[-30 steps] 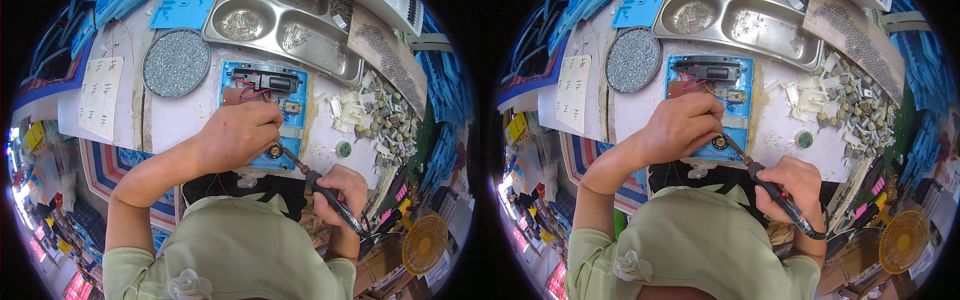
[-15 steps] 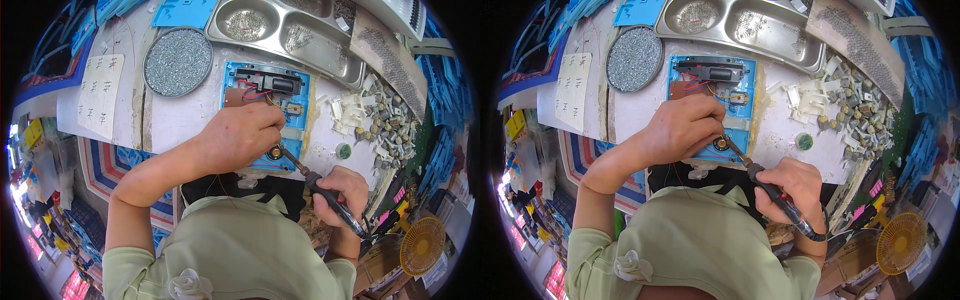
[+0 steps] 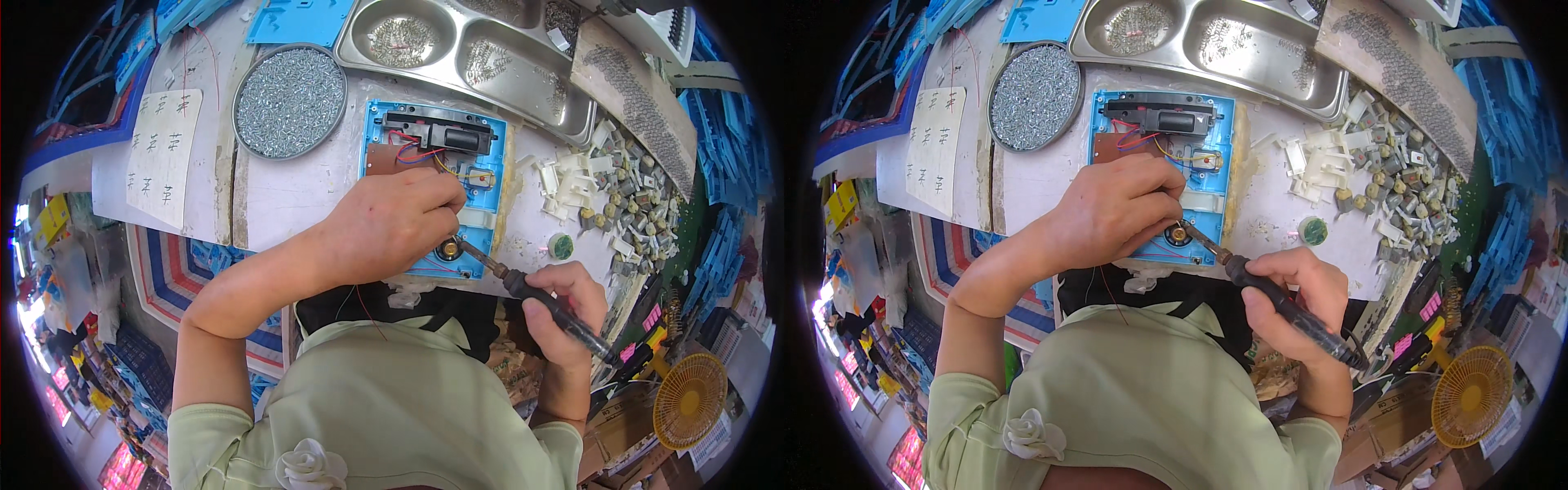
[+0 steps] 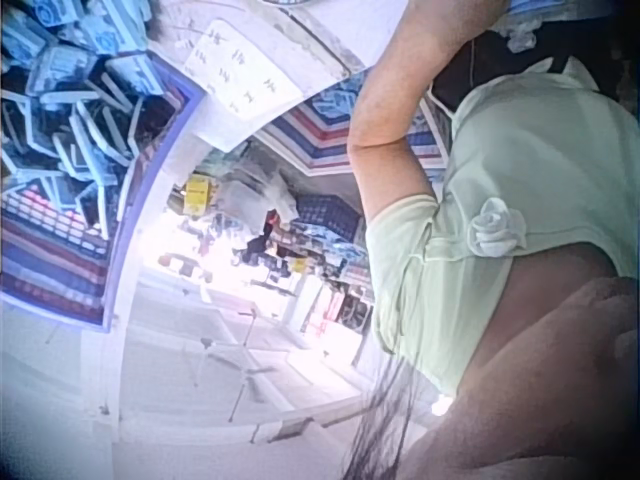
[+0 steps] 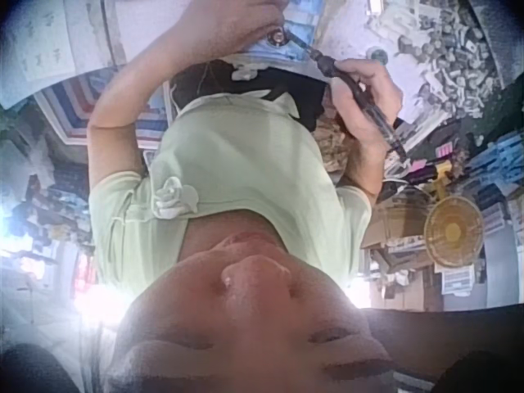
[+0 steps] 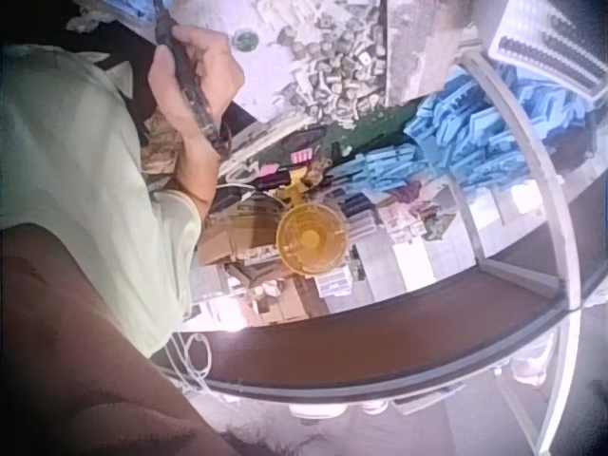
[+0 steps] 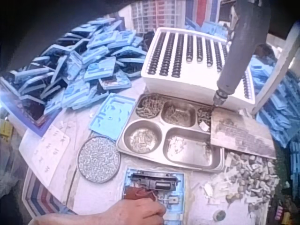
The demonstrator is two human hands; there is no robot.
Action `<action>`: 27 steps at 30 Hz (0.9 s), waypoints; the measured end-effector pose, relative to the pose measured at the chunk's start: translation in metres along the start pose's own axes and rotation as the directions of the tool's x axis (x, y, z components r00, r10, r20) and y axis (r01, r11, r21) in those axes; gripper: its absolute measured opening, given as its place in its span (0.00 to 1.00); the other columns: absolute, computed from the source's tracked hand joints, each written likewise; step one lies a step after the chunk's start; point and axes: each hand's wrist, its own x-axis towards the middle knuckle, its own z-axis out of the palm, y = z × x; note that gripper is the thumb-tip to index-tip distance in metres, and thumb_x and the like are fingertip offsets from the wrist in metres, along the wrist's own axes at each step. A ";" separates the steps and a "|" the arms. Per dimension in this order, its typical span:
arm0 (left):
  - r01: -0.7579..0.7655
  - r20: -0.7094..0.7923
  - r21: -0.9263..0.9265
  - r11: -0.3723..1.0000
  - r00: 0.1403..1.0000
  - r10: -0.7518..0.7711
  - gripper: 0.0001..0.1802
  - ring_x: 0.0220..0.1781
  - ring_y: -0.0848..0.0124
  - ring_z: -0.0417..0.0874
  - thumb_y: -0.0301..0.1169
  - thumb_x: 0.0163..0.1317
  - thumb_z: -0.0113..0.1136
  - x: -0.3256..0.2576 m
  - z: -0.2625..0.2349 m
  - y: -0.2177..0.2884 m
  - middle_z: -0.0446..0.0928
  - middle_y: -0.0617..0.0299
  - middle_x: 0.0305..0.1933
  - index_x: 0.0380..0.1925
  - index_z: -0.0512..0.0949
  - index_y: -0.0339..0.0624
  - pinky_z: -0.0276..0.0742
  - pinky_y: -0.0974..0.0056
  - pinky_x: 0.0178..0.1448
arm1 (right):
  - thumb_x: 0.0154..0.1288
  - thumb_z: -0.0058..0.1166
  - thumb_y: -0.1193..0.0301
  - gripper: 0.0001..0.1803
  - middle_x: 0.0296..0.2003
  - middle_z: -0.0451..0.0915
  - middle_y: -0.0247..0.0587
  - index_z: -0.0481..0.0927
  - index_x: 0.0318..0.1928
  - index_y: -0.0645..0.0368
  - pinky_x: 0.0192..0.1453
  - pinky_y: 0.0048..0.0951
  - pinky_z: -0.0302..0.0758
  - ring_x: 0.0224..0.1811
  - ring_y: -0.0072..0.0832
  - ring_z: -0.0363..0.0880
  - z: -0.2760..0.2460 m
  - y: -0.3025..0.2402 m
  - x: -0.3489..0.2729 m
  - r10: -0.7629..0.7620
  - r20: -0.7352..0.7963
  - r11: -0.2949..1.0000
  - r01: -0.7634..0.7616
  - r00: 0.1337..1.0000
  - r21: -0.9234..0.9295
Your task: Soldering components and using a power screwdriver to assemble a plastic electronic handheld device.
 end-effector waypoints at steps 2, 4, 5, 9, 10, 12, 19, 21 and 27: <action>0.000 0.002 0.004 1.000 1.000 0.000 0.11 0.42 0.56 0.82 0.24 0.51 0.71 0.000 0.000 0.000 0.77 0.58 0.41 0.33 0.79 0.42 0.80 0.56 0.41 | 0.58 0.69 0.75 0.14 0.27 0.83 0.37 0.81 0.43 0.66 0.29 0.21 0.69 0.24 0.17 0.76 0.000 -0.001 -0.005 0.094 -0.034 0.992 -0.090 0.995 0.093; 0.004 0.004 0.005 1.000 1.000 -0.004 0.11 0.42 0.57 0.82 0.24 0.51 0.71 0.000 0.000 0.001 0.77 0.58 0.41 0.33 0.79 0.42 0.80 0.56 0.41 | 0.59 0.69 0.75 0.14 0.29 0.84 0.38 0.80 0.44 0.67 0.31 0.20 0.69 0.26 0.16 0.76 -0.003 -0.003 -0.009 0.087 -0.061 0.990 -0.079 0.994 0.113; 0.006 0.005 0.005 1.000 1.000 -0.006 0.11 0.42 0.57 0.82 0.24 0.51 0.71 0.000 0.000 0.001 0.77 0.58 0.41 0.33 0.79 0.42 0.80 0.56 0.41 | 0.59 0.69 0.75 0.15 0.29 0.84 0.38 0.80 0.44 0.67 0.31 0.19 0.68 0.26 0.16 0.75 -0.005 -0.003 -0.013 0.089 -0.084 0.990 -0.078 0.993 0.120; 0.002 -0.001 0.003 1.000 1.000 -0.002 0.10 0.42 0.57 0.82 0.23 0.52 0.71 -0.001 0.000 0.000 0.77 0.59 0.41 0.33 0.79 0.42 0.80 0.56 0.41 | 0.59 0.69 0.74 0.15 0.29 0.82 0.37 0.80 0.44 0.67 0.32 0.19 0.67 0.26 0.17 0.74 -0.015 -0.003 -0.025 0.077 -0.150 0.990 -0.058 0.986 0.127; 0.001 -0.001 0.003 1.000 1.000 -0.001 0.10 0.42 0.57 0.82 0.23 0.52 0.70 -0.001 0.000 0.001 0.77 0.59 0.41 0.33 0.79 0.42 0.80 0.56 0.41 | 0.59 0.69 0.73 0.15 0.28 0.81 0.36 0.80 0.44 0.67 0.32 0.19 0.67 0.26 0.17 0.73 -0.016 -0.003 -0.027 0.071 -0.164 0.991 -0.050 0.984 0.124; -0.001 0.001 0.003 1.000 1.000 0.001 0.10 0.42 0.57 0.82 0.23 0.52 0.70 0.000 0.000 0.000 0.77 0.59 0.41 0.33 0.79 0.43 0.80 0.56 0.41 | 0.60 0.69 0.73 0.15 0.28 0.81 0.36 0.80 0.43 0.67 0.32 0.20 0.67 0.26 0.18 0.73 -0.017 -0.002 -0.028 0.042 -0.186 0.994 -0.022 0.982 0.106; 0.012 0.016 0.004 1.000 1.000 -0.012 0.11 0.42 0.58 0.83 0.22 0.51 0.71 0.001 -0.001 0.002 0.77 0.60 0.41 0.33 0.80 0.43 0.80 0.56 0.41 | 0.59 0.69 0.72 0.15 0.28 0.81 0.37 0.80 0.43 0.65 0.31 0.20 0.66 0.25 0.19 0.73 -0.017 0.001 -0.027 0.001 -0.176 0.997 0.013 0.984 0.078; 0.015 0.015 0.003 1.000 1.000 -0.015 0.11 0.42 0.58 0.83 0.23 0.51 0.71 0.001 -0.002 0.002 0.77 0.60 0.41 0.33 0.80 0.43 0.80 0.56 0.41 | 0.58 0.69 0.72 0.15 0.27 0.81 0.37 0.80 0.43 0.65 0.30 0.20 0.65 0.25 0.19 0.73 -0.018 -0.001 -0.026 -0.001 -0.168 0.998 0.010 0.986 0.056; 0.019 0.030 -0.008 1.000 0.999 -0.019 0.11 0.42 0.58 0.83 0.23 0.51 0.72 0.001 -0.004 0.003 0.77 0.60 0.42 0.35 0.81 0.44 0.80 0.57 0.41 | 0.58 0.69 0.71 0.16 0.26 0.80 0.36 0.80 0.43 0.65 0.28 0.20 0.63 0.23 0.18 0.72 -0.018 0.002 -0.026 -0.005 -0.188 0.997 0.020 0.982 0.076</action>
